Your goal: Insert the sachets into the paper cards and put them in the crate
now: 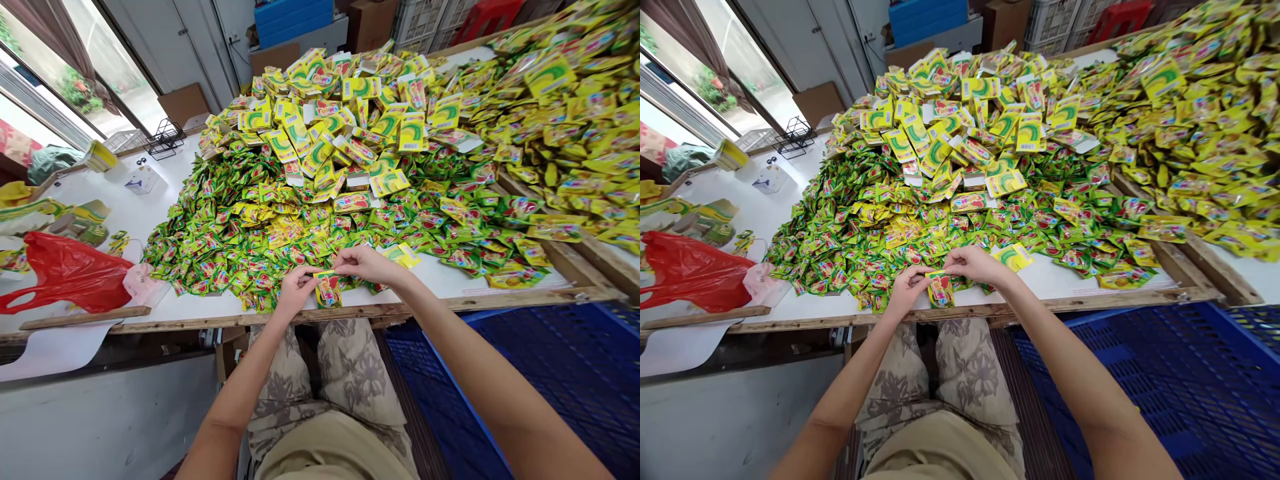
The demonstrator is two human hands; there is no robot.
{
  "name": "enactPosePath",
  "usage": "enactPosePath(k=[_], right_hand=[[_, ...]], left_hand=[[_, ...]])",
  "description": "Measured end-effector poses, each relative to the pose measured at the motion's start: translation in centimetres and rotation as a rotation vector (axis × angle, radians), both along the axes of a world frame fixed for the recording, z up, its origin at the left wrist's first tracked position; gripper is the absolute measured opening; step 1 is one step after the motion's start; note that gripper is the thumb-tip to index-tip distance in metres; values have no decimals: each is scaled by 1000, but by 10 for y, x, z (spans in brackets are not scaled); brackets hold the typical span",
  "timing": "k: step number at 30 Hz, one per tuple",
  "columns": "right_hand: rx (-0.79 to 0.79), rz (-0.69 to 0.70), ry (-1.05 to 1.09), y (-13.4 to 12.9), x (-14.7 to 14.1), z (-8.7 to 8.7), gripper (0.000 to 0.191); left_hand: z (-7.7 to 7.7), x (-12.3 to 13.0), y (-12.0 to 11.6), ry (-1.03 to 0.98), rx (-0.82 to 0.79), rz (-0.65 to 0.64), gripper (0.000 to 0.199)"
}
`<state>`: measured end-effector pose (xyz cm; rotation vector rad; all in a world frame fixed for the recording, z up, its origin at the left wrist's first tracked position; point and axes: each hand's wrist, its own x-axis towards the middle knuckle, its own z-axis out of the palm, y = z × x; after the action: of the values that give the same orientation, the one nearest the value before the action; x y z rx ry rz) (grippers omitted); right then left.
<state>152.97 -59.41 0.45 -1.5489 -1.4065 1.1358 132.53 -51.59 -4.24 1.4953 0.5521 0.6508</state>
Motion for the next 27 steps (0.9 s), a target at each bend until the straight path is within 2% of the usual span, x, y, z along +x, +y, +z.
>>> enactPosePath(k=[8, 13, 16, 22, 27], right_hand=[[-31, 133, -115, 5, 4, 9, 30], [2, 78, -145, 2, 1, 10, 24], [-14, 116, -143, 2, 3, 15, 24], [-56, 269, -394, 17, 5, 34, 14], [-47, 362, -535, 25, 1, 45, 17]], left_hand=[[0, -1, 0, 14, -12, 1, 28], [0, 0, 0, -2, -27, 7, 29], [0, 0, 0, -6, -30, 4, 29], [1, 0, 0, -13, -34, 10, 31], [1, 0, 0, -16, -31, 10, 33]])
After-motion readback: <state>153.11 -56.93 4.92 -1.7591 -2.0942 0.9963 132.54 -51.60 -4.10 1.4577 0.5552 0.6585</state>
